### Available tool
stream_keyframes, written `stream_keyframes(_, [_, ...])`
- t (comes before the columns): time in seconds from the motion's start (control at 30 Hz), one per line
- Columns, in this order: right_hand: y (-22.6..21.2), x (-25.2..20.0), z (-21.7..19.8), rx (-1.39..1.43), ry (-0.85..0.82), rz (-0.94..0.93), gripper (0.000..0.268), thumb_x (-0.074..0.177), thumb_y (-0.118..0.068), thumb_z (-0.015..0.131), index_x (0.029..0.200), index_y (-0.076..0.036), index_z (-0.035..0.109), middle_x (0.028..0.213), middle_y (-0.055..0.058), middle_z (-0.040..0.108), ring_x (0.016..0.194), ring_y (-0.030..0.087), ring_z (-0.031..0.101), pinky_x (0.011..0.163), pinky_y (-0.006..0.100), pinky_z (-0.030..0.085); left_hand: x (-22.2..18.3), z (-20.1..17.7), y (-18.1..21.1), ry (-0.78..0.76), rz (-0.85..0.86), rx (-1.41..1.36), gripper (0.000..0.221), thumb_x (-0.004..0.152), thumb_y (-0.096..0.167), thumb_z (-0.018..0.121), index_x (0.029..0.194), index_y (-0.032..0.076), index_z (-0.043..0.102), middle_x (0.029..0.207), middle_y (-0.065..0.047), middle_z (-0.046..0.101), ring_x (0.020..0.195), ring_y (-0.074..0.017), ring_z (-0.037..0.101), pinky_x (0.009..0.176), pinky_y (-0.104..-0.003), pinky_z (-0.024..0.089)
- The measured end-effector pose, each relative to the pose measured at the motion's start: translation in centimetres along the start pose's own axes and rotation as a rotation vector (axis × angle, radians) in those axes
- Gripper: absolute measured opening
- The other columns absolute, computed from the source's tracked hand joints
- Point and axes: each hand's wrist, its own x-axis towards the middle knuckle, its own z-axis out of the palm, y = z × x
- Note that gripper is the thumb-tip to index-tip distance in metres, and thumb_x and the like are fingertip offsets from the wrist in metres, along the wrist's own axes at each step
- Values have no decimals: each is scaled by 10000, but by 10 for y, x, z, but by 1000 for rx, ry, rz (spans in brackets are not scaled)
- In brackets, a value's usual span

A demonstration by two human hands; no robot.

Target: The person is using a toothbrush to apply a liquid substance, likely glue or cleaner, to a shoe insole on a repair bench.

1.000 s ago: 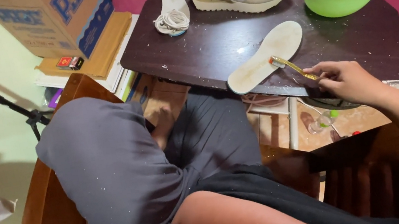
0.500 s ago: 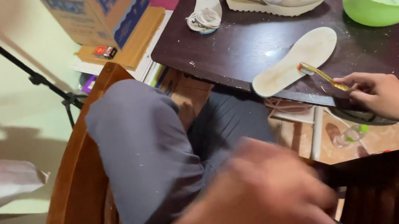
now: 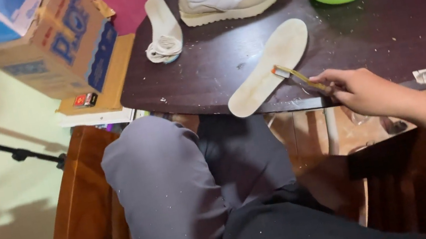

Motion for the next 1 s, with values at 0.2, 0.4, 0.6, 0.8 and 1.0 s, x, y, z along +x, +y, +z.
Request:
stream_keyframes(0.2, [-10, -9, -3, 5, -8, 53, 494, 992, -107, 483, 1410, -315, 646, 923, 79, 768, 641, 215, 511, 683, 316, 418, -42, 22, -17, 149, -323, -91, 629, 1076, 523, 386, 1401, 35, 614, 1424, -214, 584, 1308, -409, 517, 1117, -434, 376])
stream_keyframes(0.4, [6, 0, 1, 0, -11, -37, 520, 975, -73, 485, 1417, -296, 644, 946, 2, 724, 786, 179, 582, 832, 263, 416, -46, -1, 21, -50, -161, -175, 572, 1053, 399, 285, 1541, 169, 476, 1561, -30, 491, 1441, -199, 422, 1188, -324, 296])
stream_keyframes(0.6, [-6, -6, -2, -14, -60, 43, 552, 995, -65, 465, 1467, -315, 608, 1002, 42, 720, 640, 203, 488, 720, 305, 413, -8, 1, -20, -105, -195, -133, 593, 1065, 444, 411, 1527, 80, 487, 1497, -156, 544, 1352, -308, 524, 1152, -406, 391])
stream_keyframes(0.8, [7, -1, 2, 24, -21, 21, 569, 965, -36, 448, 1423, -300, 658, 1023, 27, 742, 812, 188, 563, 780, 288, 427, -35, -10, 34, -126, -452, -298, 770, 1053, 629, 249, 1516, 63, 491, 1507, -174, 533, 1385, -346, 499, 1144, -430, 390])
stream_keyframes(1.0, [7, 1, 2, 5, -9, -18, 555, 960, -37, 471, 1415, -286, 669, 985, 58, 764, 899, 180, 634, 901, 265, 404, -21, -11, 14, -104, -294, -11, 899, 1031, 669, 158, 1462, -24, 535, 1499, -243, 521, 1403, -408, 474, 1177, -481, 374])
